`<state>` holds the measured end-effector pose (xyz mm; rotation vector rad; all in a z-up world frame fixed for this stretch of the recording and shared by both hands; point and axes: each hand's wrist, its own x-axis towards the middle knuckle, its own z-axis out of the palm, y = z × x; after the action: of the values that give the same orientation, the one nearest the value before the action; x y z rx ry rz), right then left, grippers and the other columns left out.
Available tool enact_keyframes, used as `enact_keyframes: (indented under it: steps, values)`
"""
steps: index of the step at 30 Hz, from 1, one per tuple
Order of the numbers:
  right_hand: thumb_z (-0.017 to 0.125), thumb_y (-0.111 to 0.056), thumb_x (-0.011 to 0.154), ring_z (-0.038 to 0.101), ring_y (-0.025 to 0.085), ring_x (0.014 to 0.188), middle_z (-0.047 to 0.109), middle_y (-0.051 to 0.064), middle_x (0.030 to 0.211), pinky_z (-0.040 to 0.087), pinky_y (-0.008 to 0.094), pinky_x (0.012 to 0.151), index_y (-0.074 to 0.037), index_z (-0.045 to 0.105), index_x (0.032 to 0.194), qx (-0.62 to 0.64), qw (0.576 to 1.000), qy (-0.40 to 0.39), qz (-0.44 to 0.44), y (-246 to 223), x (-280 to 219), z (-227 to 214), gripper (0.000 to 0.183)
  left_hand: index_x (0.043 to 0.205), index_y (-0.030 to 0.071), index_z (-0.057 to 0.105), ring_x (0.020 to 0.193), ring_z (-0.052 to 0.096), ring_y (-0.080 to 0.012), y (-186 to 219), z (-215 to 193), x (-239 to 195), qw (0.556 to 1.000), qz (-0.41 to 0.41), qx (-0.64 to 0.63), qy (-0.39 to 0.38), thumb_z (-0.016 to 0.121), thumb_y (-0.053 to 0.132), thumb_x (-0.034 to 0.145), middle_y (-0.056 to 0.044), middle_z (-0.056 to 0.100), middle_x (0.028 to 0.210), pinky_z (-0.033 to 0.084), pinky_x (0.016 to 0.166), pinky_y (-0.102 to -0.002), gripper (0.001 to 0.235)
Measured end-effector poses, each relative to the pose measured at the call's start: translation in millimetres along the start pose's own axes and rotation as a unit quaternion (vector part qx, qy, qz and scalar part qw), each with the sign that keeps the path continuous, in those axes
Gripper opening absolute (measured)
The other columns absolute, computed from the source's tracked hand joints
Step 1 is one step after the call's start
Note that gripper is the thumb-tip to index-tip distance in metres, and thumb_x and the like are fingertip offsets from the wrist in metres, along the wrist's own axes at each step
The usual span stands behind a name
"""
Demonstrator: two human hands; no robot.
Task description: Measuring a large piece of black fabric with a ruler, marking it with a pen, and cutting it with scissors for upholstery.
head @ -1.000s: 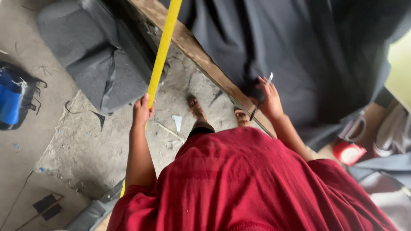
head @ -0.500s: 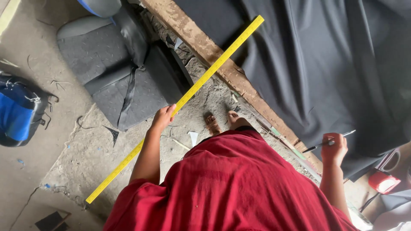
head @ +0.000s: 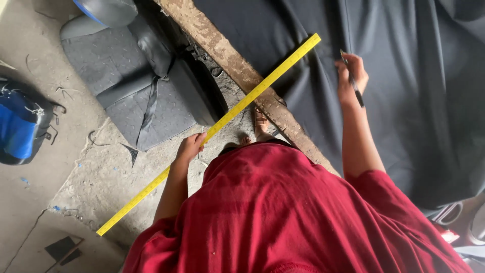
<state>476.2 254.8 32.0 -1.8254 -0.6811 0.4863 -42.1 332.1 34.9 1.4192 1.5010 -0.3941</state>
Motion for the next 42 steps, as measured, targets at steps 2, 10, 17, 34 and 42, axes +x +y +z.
enact_keyframes:
  steps: [2, 10, 17, 34, 42]
  values:
    - [0.068, -0.009, 0.101, 0.041, 0.006, 0.068, 0.046, -0.005, 0.075, 0.038, 0.023, 0.065, -0.014, 0.070, 0.111, -0.029, 0.997, -0.060, -0.041, -11, 23, 19, 0.010, 0.086, 0.012, 0.065, 0.063, 0.056, -0.0161, 2, -1, -10, 1.000, 0.010, -0.021, -0.003, 0.042, 0.054, 0.105, -0.001, 0.062, 0.070, 0.041, 0.060, -0.033, 0.051]
    - [0.054, -0.024, 0.109, 0.067, 0.023, 0.085, 0.074, 0.015, 0.099, 0.055, 0.033, 0.081, -0.003, 0.064, 0.114, 0.013, 0.986, -0.100, -0.130, 3, 99, 61, 0.024, 0.092, 0.012, 0.069, 0.067, 0.059, -0.0163, 2, 5, -21, 0.999, -0.018, -0.047, -0.021, 0.041, 0.058, 0.102, -0.002, 0.064, 0.073, 0.042, 0.061, -0.032, 0.056]
    - [0.084, -0.004, 0.054, 0.055, 0.030, 0.081, 0.064, 0.005, 0.092, 0.045, 0.039, 0.072, -0.015, 0.057, 0.096, -0.322, 0.925, 0.093, -0.180, 99, 179, 61, 0.051, 0.092, 0.014, 0.069, 0.063, 0.055, -0.0147, 6, -1, -20, 0.998, -0.050, -0.027, -0.035, 0.039, 0.057, 0.102, 0.000, 0.063, 0.073, 0.039, 0.059, -0.032, 0.054]
    - [0.087, 0.001, 0.086, 0.056, 0.026, 0.074, 0.056, 0.008, 0.081, 0.047, 0.038, 0.068, -0.004, 0.065, 0.089, -0.157, 0.919, 0.043, -0.359, 15, 58, 56, 0.023, 0.084, 0.015, 0.069, 0.071, 0.065, -0.0227, 3, 9, -2, 0.998, 0.011, -0.061, -0.022, 0.045, 0.065, 0.100, -0.003, 0.069, 0.068, 0.047, 0.074, -0.037, 0.057]
    - [0.051, -0.008, 0.099, 0.065, 0.023, 0.067, 0.074, 0.003, 0.075, 0.049, 0.035, 0.070, -0.019, 0.056, 0.122, -0.083, 0.989, 0.004, -0.126, 43, 50, 26, 0.026, 0.080, 0.018, 0.068, 0.076, 0.069, -0.0296, 2, 12, 4, 0.998, 0.037, -0.035, -0.021, 0.046, 0.068, 0.101, -0.005, 0.069, 0.062, 0.052, 0.083, -0.042, 0.059]
